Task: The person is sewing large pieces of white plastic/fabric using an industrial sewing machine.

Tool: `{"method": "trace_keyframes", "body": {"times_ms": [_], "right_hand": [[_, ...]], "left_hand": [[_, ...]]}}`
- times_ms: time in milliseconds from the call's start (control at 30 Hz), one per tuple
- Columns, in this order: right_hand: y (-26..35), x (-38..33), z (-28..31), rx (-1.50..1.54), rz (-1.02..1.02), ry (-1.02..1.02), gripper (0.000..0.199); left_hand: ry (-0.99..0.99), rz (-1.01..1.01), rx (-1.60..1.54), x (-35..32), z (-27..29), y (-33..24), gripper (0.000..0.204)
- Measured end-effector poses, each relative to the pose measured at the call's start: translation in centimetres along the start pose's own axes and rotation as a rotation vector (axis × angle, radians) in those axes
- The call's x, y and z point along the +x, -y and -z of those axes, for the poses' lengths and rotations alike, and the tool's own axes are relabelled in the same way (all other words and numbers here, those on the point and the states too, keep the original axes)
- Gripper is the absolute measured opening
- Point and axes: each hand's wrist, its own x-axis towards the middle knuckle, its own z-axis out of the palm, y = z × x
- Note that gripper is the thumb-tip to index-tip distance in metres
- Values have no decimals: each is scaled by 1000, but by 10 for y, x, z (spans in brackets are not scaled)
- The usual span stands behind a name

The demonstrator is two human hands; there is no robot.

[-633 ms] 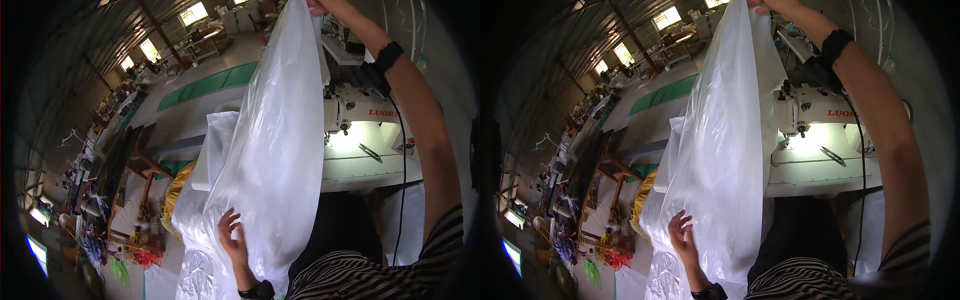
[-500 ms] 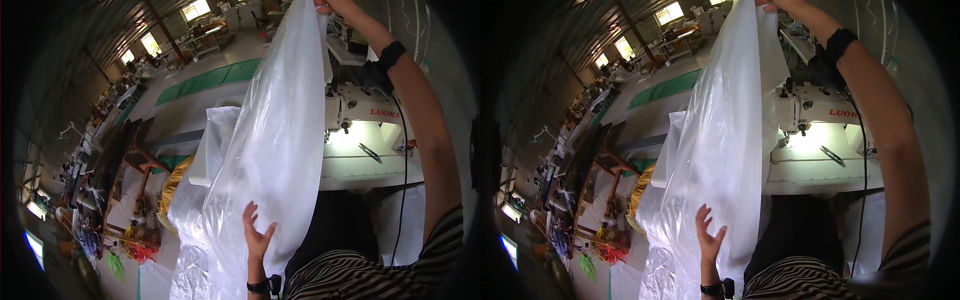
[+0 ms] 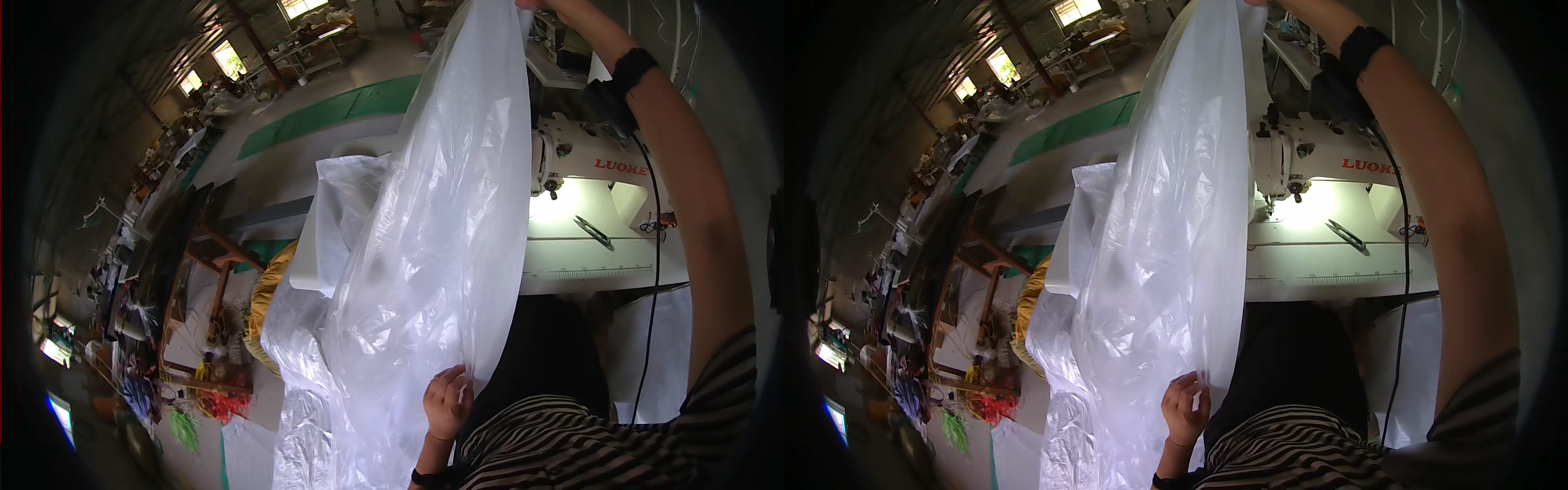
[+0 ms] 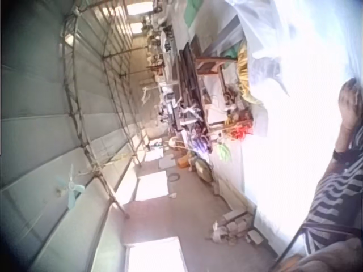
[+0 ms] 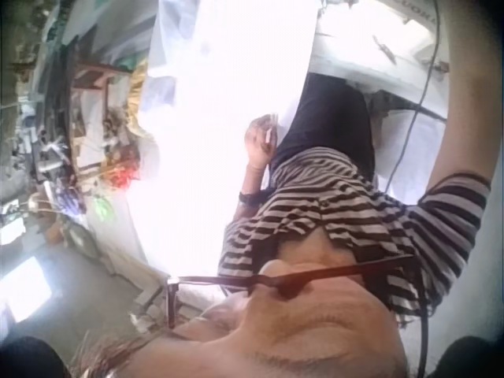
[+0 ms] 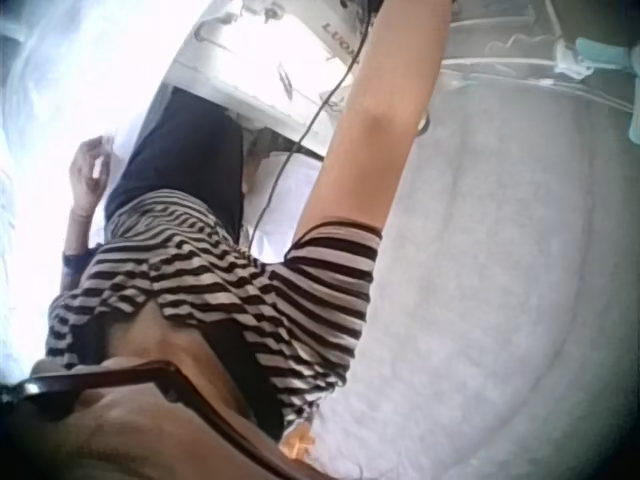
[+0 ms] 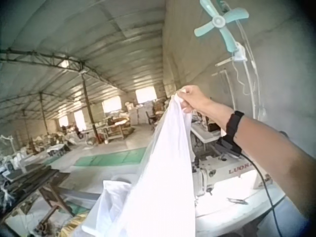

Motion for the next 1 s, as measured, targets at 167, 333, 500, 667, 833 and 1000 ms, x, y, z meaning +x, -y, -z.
{"method": "trace_keyframes", "body": {"times_ms": [167, 333, 500, 667, 833, 1000], "right_hand": [[-11, 0, -5, 27, -47, -38, 20], [-13, -3, -2, 0, -36, -42, 20], [-22, 6, 12, -85, -69, -43, 22], [-29, 3, -3, -161, -38, 55, 29], [44, 6, -69, -73, 267, 48, 28], [111, 46, -43, 311, 792, -313, 16]], "left_hand": [[162, 139, -31, -14, -21, -19, 25], [208, 150, -67, 5, -36, -37, 30], [319, 172, 74, -32, -68, 1, 45], [31, 708, -178, 2, 31, 89, 11], [-1154, 466, -56, 155, 320, 127, 24], [-764, 326, 491, 70, 387, 1, 23]]}}
